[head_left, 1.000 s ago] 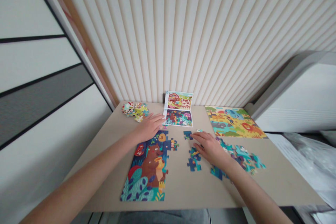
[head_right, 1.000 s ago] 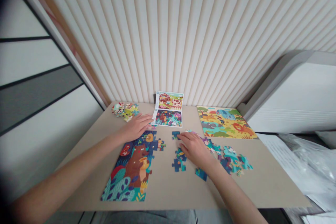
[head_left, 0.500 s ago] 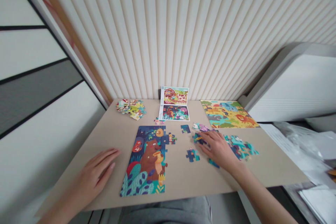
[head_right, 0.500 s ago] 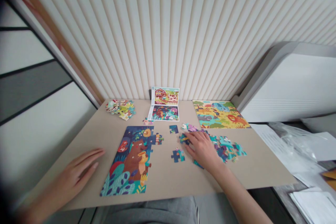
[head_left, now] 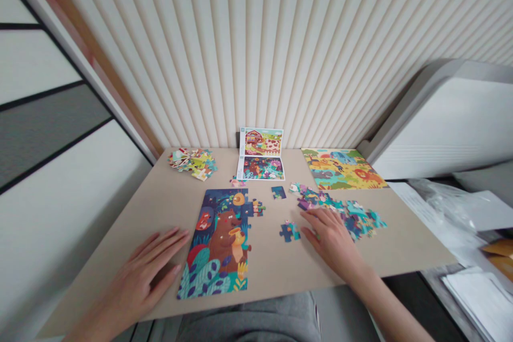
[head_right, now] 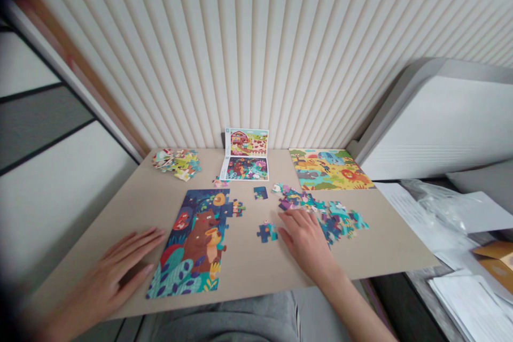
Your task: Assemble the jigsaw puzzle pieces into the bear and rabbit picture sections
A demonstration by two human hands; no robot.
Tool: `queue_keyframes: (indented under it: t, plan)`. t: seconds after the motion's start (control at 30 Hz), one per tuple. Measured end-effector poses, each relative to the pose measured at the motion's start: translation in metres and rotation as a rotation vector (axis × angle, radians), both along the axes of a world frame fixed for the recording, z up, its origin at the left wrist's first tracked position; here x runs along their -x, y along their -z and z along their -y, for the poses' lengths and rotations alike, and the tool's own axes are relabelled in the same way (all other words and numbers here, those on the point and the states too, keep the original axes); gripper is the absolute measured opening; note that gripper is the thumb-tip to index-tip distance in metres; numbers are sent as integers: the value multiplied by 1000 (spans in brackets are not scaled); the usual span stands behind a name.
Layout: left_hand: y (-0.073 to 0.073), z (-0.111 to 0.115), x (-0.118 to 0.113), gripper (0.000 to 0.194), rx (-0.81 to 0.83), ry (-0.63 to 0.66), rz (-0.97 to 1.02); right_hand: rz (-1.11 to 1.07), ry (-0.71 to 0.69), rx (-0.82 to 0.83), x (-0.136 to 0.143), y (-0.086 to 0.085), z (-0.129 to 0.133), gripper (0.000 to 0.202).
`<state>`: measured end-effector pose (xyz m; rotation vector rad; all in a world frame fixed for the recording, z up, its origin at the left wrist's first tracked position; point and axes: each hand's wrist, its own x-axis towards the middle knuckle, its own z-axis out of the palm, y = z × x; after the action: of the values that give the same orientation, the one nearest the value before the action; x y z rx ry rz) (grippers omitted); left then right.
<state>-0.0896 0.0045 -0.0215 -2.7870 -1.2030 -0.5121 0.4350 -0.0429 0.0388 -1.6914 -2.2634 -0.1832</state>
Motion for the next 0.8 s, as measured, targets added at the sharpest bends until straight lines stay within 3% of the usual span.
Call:
queue_keyframes:
  t: [0.23,0.43,0.6,0.8]
  plan:
    - [0,2,2,79,1,30,-44,-204,87,1,41,17,72,40]
    - [4,6,-3,81,2,37,-54,-290,219,-87,39,30,115,39]
    - [4,9,-10,80,1,21,-17,-223,361,-149,8,29,125,35]
    - [7,9,-14,75,-22,8,88,-123,518,-142,-14,30,114,35]
